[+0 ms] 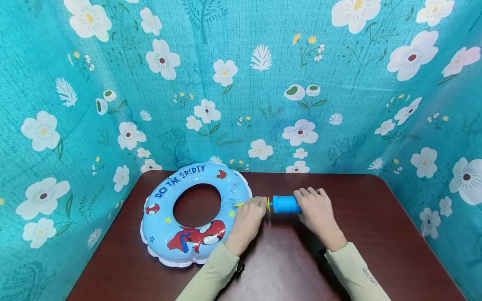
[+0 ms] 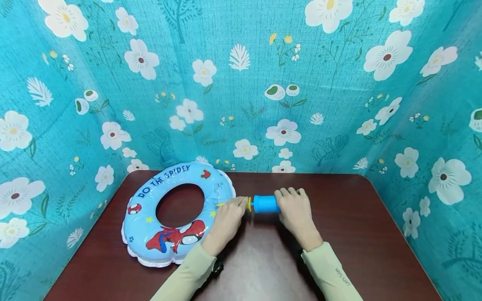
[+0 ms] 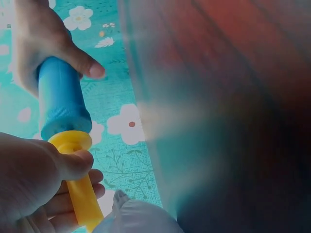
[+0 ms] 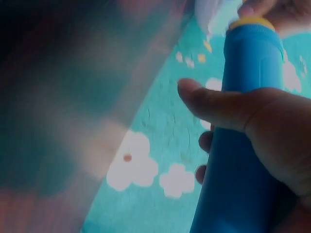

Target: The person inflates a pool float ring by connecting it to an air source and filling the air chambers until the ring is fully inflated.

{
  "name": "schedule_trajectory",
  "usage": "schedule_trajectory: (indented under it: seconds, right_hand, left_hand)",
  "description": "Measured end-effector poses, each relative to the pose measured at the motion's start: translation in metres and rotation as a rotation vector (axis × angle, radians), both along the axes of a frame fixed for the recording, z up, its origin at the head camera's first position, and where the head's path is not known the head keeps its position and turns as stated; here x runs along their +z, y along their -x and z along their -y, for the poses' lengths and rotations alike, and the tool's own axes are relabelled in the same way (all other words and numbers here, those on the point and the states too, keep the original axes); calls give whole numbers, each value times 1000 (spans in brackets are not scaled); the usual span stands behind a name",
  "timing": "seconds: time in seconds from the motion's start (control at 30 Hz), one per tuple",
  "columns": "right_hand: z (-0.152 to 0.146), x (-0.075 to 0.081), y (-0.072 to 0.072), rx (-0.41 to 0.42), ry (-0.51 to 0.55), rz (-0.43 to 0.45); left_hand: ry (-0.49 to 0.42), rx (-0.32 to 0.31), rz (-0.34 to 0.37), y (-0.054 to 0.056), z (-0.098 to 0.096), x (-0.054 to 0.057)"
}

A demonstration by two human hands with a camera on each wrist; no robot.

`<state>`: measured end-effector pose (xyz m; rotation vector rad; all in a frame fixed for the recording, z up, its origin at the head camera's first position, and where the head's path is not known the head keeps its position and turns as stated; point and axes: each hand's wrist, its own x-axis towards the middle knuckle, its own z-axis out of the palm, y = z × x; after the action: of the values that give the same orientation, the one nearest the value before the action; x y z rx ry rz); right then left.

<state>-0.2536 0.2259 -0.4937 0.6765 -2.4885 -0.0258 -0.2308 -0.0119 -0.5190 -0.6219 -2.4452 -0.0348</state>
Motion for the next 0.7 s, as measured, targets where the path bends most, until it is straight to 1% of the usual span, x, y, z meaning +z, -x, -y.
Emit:
schedule_trajectory:
  seconds: [0.1, 0.17, 0.27, 0.37, 0.43, 0.57, 0.7]
  right_hand:
    - [-20, 10, 5, -28, 41, 52]
    - [-38, 17, 8, -62, 63, 74]
    - [-62, 23, 10, -109, 81, 76]
    - [-71, 25, 10, -129, 82, 54]
    - [-66, 23, 11, -121, 70, 31]
    - [-39, 14, 11, -89, 27, -32]
    - [-11, 6, 6, -67, -9, -78]
  left_hand:
    - [-37, -6, -20, 1, 0, 3]
    - [-47, -16, -16, 1, -1, 4]
    - [-55, -37, 8, 1, -2, 6]
    - [-49, -39, 29, 0, -3, 6]
    - [-44, -26, 30, -1, -2, 6]
    - [-45, -13, 9, -3, 0, 4]
    - [-57, -31, -11, -2, 0, 2]
